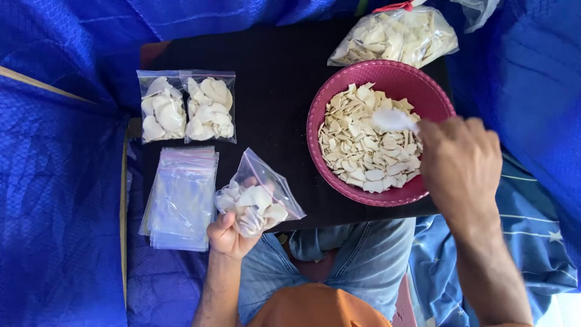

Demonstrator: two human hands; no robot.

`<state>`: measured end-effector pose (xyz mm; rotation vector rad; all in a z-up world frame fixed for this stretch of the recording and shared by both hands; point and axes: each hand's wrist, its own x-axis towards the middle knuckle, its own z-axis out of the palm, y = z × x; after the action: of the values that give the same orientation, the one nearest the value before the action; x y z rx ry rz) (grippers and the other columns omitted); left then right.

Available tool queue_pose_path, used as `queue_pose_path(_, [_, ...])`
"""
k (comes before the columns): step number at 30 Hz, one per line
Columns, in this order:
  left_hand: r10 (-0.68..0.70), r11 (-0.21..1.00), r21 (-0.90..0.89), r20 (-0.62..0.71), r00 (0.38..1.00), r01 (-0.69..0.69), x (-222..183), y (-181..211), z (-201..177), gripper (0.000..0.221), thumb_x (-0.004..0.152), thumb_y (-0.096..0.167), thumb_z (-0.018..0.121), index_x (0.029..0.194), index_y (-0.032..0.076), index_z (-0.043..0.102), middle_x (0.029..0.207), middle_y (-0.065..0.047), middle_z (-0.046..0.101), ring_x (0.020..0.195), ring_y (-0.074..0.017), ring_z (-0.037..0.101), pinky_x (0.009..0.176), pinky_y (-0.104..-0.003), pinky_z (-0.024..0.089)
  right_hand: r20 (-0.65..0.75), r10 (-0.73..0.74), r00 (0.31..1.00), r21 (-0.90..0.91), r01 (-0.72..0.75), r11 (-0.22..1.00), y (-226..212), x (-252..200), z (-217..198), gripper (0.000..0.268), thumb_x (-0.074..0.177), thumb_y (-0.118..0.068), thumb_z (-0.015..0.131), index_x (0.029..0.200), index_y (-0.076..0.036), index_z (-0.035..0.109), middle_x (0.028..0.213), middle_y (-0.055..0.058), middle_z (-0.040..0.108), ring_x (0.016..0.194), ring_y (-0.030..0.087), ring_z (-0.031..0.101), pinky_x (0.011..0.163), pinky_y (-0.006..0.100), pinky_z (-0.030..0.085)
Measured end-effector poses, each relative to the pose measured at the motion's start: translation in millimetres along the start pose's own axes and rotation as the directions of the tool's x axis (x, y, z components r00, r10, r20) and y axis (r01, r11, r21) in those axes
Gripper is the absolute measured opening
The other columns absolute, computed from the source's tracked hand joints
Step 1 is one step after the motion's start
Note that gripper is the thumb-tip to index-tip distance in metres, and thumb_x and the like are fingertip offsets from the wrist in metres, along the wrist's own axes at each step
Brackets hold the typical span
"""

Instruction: Scooping dried food pieces from a bowl into small plastic bags and sealing them.

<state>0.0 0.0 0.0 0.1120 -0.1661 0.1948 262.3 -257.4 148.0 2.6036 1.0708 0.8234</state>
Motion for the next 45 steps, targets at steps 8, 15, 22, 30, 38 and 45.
queue_pose_path(8, [-0.013, 0.997, 0.074, 0.021, 1.000, 0.011, 14, -1, -14, 0.070, 0.099, 0.012, 0.064, 0.158, -0.002, 0.030, 0.155, -0.033, 0.042, 0.145, -0.0434, 0.041, 0.118, -0.062, 0.034, -0.089, -0.065, 0.994, 0.185, 0.080, 0.980, -5, 23, 57, 0.014, 0.097, -0.017, 0.067, 0.102, -0.023, 0.078, 0.092, 0.001, 0.066, 0.085, 0.020, 0.063, 0.074, 0.031, 0.051])
queue_pose_path(15, [0.020, 0.987, 0.161, -0.061, 0.998, -0.010, 31, -8, -7, 0.060, 0.102, 0.013, 0.053, 0.156, 0.000, 0.030, 0.159, -0.027, 0.039, 0.145, -0.0482, 0.037, 0.114, -0.067, 0.032, -0.075, -0.198, 0.977, 0.519, 0.208, 0.829, -11, -1, -2, 0.025, 0.103, -0.008, 0.055, 0.091, -0.017, 0.075, 0.090, 0.007, 0.069, 0.085, 0.027, 0.064, 0.072, 0.036, 0.048])
queue_pose_path(22, [-0.069, 0.991, 0.096, -0.200, 0.977, 0.089, 46, -10, 28, 0.058, 0.101, 0.008, 0.063, 0.150, -0.008, 0.039, 0.146, -0.025, 0.052, 0.137, -0.0350, 0.052, 0.120, -0.051, 0.037, 0.080, -0.131, 0.988, 0.118, 0.121, 0.986, 22, -10, -42, 0.034, 0.091, -0.011, 0.073, 0.123, -0.023, 0.078, 0.107, -0.007, 0.073, 0.085, 0.011, 0.058, 0.078, 0.027, 0.046])
queue_pose_path(30, [-0.066, 0.990, 0.110, -0.187, 0.980, 0.088, 52, -8, 24, 0.058, 0.102, 0.008, 0.061, 0.152, -0.008, 0.036, 0.147, -0.028, 0.051, 0.137, -0.0371, 0.051, 0.119, -0.053, 0.036, 0.112, -0.078, 0.991, -0.093, 0.089, 0.992, 25, -8, -11, 0.012, 0.102, -0.032, 0.068, 0.098, -0.026, 0.079, 0.105, -0.008, 0.077, 0.082, 0.009, 0.062, 0.076, 0.027, 0.044])
queue_pose_path(38, [-0.059, 0.990, 0.114, -0.193, 0.979, 0.082, 50, -5, 23, 0.060, 0.102, 0.008, 0.061, 0.153, -0.008, 0.035, 0.148, -0.028, 0.050, 0.138, -0.0377, 0.050, 0.119, -0.054, 0.036, 0.021, -0.100, 0.995, 0.181, 0.095, 0.979, 8, -1, -30, 0.010, 0.101, -0.028, 0.076, 0.103, -0.020, 0.081, 0.099, -0.003, 0.070, 0.084, 0.014, 0.060, 0.074, 0.028, 0.045])
queue_pose_path(45, [-0.058, 0.984, 0.152, -0.205, 0.977, 0.091, 45, -1, 15, 0.058, 0.103, 0.006, 0.059, 0.153, -0.011, 0.034, 0.153, -0.029, 0.043, 0.143, -0.0388, 0.043, 0.121, -0.053, 0.034, 0.094, -0.162, 0.982, 0.284, 0.129, 0.950, -7, 6, -32, 0.027, 0.101, -0.024, 0.069, 0.079, -0.011, 0.076, 0.091, 0.000, 0.074, 0.078, 0.016, 0.061, 0.071, 0.031, 0.047])
